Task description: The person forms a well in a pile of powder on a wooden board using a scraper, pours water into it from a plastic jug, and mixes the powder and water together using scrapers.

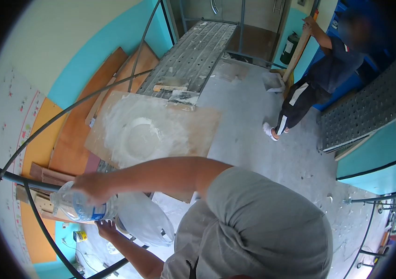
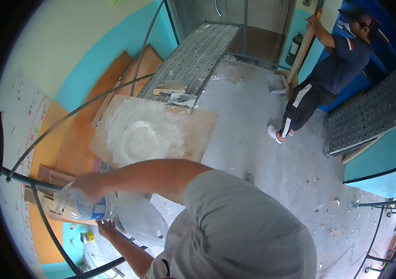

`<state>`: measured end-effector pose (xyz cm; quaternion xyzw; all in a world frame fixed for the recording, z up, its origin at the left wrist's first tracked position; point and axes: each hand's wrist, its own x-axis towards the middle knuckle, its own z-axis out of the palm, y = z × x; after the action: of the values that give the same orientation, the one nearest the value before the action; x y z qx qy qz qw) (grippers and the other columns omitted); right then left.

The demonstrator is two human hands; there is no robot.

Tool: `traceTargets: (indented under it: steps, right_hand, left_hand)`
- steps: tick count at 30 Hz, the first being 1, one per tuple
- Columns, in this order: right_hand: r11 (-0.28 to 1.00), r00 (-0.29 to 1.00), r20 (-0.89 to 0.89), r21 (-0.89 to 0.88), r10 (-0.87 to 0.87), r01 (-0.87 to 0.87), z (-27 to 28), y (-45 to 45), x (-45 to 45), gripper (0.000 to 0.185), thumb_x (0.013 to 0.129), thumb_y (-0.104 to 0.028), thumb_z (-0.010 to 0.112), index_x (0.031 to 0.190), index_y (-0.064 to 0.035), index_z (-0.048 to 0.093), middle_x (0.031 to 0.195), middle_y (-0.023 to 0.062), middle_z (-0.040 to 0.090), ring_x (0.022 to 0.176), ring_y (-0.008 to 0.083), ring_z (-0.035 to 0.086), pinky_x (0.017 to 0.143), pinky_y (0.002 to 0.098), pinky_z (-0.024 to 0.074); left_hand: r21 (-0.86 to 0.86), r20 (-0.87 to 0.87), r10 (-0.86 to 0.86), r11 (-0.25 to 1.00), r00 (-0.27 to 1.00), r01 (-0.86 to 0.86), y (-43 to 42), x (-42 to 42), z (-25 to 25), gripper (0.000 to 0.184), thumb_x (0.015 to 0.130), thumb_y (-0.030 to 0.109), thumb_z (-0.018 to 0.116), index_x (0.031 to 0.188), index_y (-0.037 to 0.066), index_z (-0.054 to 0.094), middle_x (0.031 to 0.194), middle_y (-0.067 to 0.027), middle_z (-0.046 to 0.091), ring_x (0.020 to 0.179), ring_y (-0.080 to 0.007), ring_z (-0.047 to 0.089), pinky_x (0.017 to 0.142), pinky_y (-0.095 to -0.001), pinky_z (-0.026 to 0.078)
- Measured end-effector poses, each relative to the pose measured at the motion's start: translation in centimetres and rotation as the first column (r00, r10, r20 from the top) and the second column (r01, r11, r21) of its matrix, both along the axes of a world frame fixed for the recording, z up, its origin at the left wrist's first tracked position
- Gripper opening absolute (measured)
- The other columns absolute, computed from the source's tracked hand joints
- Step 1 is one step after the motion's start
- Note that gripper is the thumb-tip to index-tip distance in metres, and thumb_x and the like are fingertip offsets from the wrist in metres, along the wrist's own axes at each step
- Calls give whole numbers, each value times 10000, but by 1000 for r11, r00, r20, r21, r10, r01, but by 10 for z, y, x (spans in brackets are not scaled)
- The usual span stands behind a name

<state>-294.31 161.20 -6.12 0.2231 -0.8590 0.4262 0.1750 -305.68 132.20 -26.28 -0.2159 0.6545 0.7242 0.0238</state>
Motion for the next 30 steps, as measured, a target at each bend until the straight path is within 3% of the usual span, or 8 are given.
traceTargets:
  steps: [7,10,14,15,20,23,26,30]
  right_hand:
    - [786,753,245,74,-611,613,-135,246,125,513,775,-266,697,1239,-81,579,1160,204,637,1067,361,615,911,442,484]
    - [565,457,406,200,-791,800,-174,346,214,460,766,-203,658,1209,-92,602,1126,232,643,1047,371,624,894,448,494]
    - [484,290,447,417,-846,769,-198,441,306,486,762,-160,604,1213,20,580,1146,238,639,1068,366,622,914,423,496]
    - [468,278,421,465,-864,752,-208,461,321,484,762,-162,597,1209,23,582,1147,237,639,1066,366,623,914,422,497]
    - [315,113,371,547,-922,776,-243,557,369,411,751,-159,581,1116,19,647,1094,225,666,1019,357,644,881,410,516]
    - [431,157,425,693,-892,578,-171,590,404,296,728,-134,579,949,19,702,949,218,693,855,345,676,744,413,544]
    - [599,148,678,499,-720,627,-140,638,432,198,699,-117,593,802,-1,715,824,210,686,691,325,660,602,412,526]
    - [349,85,383,699,-920,624,-104,670,450,192,695,-115,618,825,-1,702,801,206,680,633,303,648,551,401,511]
  left_hand:
    - [-590,-302,-93,800,949,-109,28,85,26,544,971,395,521,1291,-44,550,1222,-211,603,1088,-300,597,920,-396,466]
    - [-381,-353,44,906,935,-187,77,135,54,503,980,363,512,1270,-44,566,1244,-209,597,1127,-316,586,972,-416,445]
    - [-468,-383,-81,876,920,-118,142,186,69,404,968,316,564,1212,-1,616,1091,-93,652,724,-145,532,588,-292,427]
    - [-487,-351,-135,871,927,-57,146,183,59,368,962,300,581,1190,15,627,967,-36,647,601,-87,393,481,-258,297]
    - [-538,-366,-244,843,898,10,230,230,56,313,945,261,617,1140,18,637,925,-51,644,560,-74,406,456,-242,308]
    - [-594,-552,-382,804,741,-29,254,217,18,299,944,238,622,1138,10,629,891,-43,639,534,-64,425,427,-226,318]
    - [-443,-307,-494,831,813,338,284,247,40,296,940,234,628,1128,6,631,862,-37,627,580,-79,462,447,-236,349]
    - [-592,-175,-542,725,822,352,320,267,58,272,929,224,639,1092,7,645,842,-20,619,614,-87,479,463,-243,362]
